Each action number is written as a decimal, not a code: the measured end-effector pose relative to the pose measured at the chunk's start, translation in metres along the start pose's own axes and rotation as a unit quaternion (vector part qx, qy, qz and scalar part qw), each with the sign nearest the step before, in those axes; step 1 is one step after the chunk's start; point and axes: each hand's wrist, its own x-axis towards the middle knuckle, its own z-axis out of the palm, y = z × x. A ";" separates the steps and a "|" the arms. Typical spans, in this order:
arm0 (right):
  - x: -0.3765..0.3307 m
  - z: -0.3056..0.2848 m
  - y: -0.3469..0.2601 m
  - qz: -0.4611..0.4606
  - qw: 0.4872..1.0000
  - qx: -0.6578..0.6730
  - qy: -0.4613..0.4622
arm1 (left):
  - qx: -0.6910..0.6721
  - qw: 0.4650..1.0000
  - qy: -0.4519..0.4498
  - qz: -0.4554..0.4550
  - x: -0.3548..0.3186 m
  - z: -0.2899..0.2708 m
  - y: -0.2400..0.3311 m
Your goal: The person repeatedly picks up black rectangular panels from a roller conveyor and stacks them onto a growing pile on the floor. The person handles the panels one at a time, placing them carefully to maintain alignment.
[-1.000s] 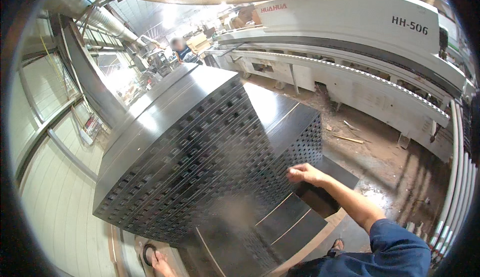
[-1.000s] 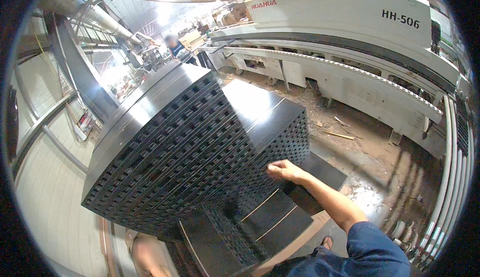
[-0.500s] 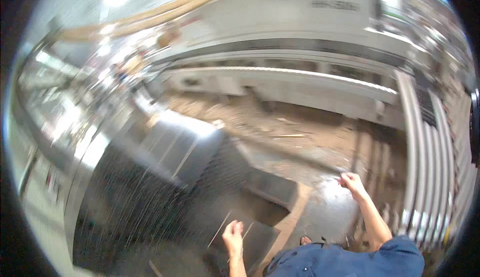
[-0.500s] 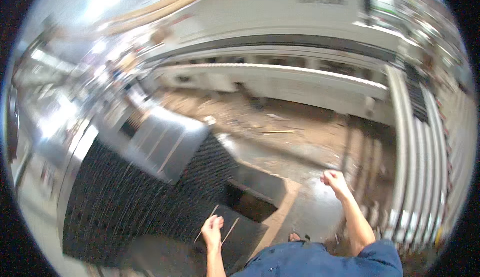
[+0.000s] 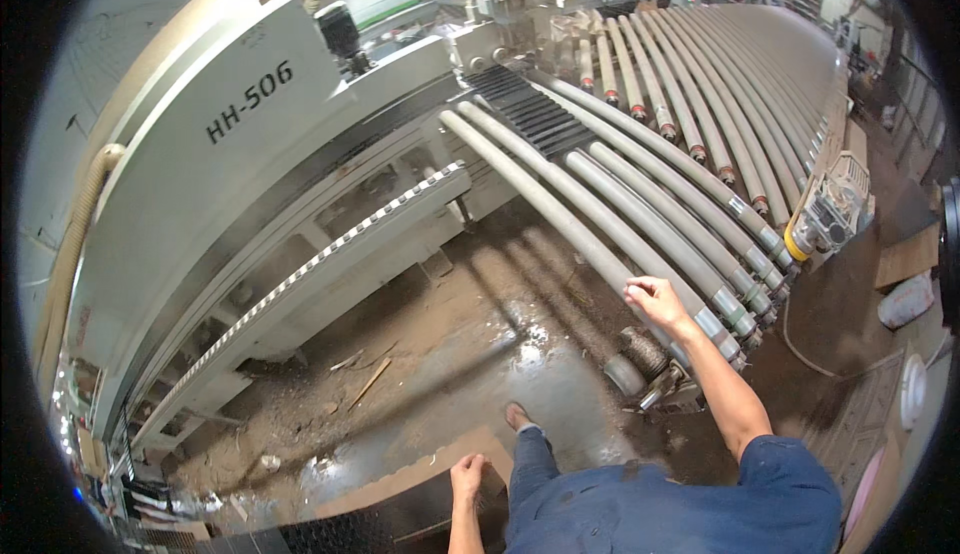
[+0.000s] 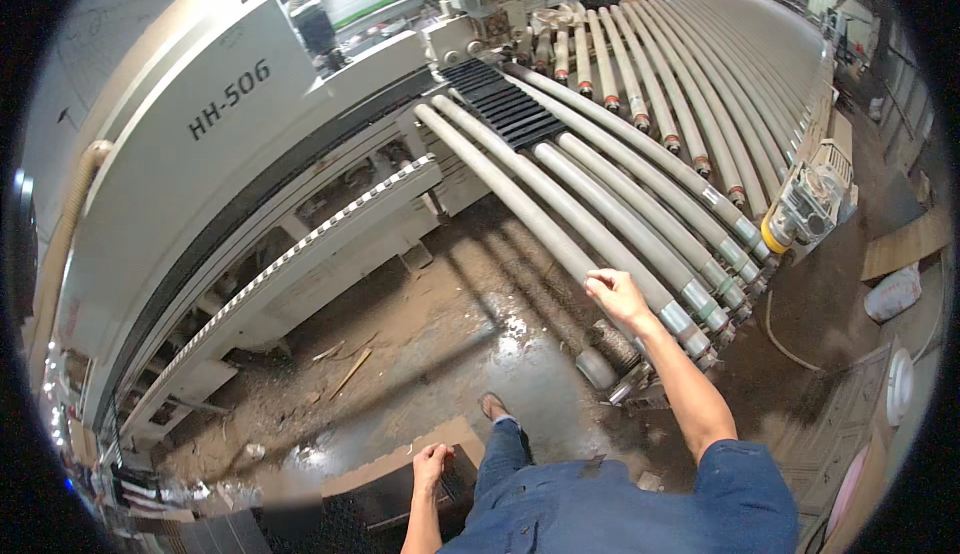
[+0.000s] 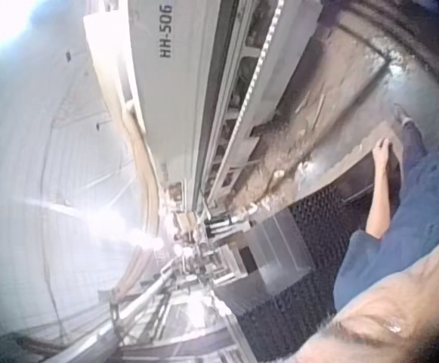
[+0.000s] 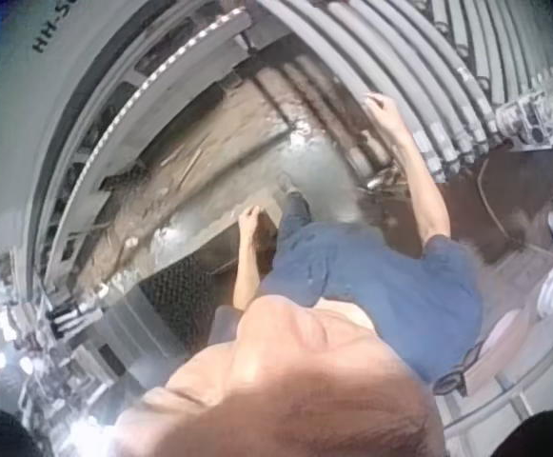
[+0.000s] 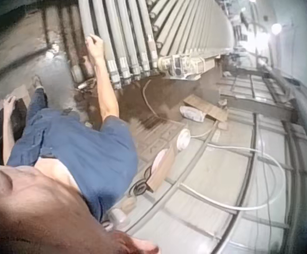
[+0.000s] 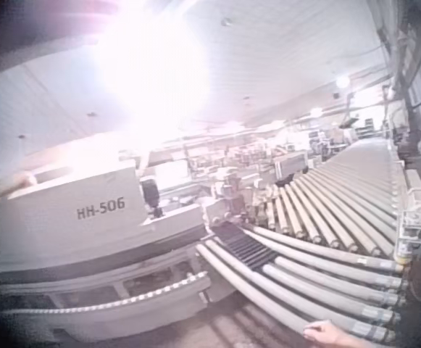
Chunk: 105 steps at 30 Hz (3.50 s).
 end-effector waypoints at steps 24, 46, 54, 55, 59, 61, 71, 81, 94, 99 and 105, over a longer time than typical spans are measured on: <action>0.399 0.025 -0.039 -0.209 0.762 -0.609 0.065 | -0.063 0.981 0.033 -0.180 0.276 -0.094 0.124; 0.000 0.111 -0.040 -0.141 0.853 -0.497 0.073 | -0.005 0.920 -0.311 0.240 0.171 0.249 0.306; 0.014 0.118 -0.041 -0.180 0.853 -0.480 0.101 | 0.068 0.879 -0.442 0.165 0.209 0.272 0.375; 0.019 0.118 -0.040 -0.178 0.853 -0.480 0.096 | 0.091 0.876 -0.442 0.168 0.211 0.274 0.384; 0.029 0.110 -0.039 -0.161 0.863 -0.470 0.095 | 0.182 0.884 -0.367 0.225 0.212 0.285 0.389; 0.034 0.109 -0.037 -0.149 0.853 -0.487 0.113 | 0.227 0.907 -0.254 0.249 0.224 0.282 0.372; 0.091 0.132 -0.045 -0.150 0.889 -0.419 0.107 | 0.298 0.930 -0.129 0.170 0.222 0.147 0.189; 0.100 0.121 -0.043 -0.172 0.845 -0.505 -0.012 | 0.029 0.956 -0.008 -0.293 0.166 -0.011 -0.079; 0.171 0.234 -0.136 -0.228 0.765 -0.550 -0.246 | -0.381 0.857 0.136 -0.320 0.126 0.104 -0.123; 0.163 0.262 -0.133 -0.228 0.752 -0.545 -0.292 | -0.391 0.855 0.156 -0.303 0.124 0.102 -0.121; 0.173 0.269 -0.128 -0.274 0.746 -0.518 -0.316 | -0.372 0.867 0.179 -0.278 0.126 0.088 -0.112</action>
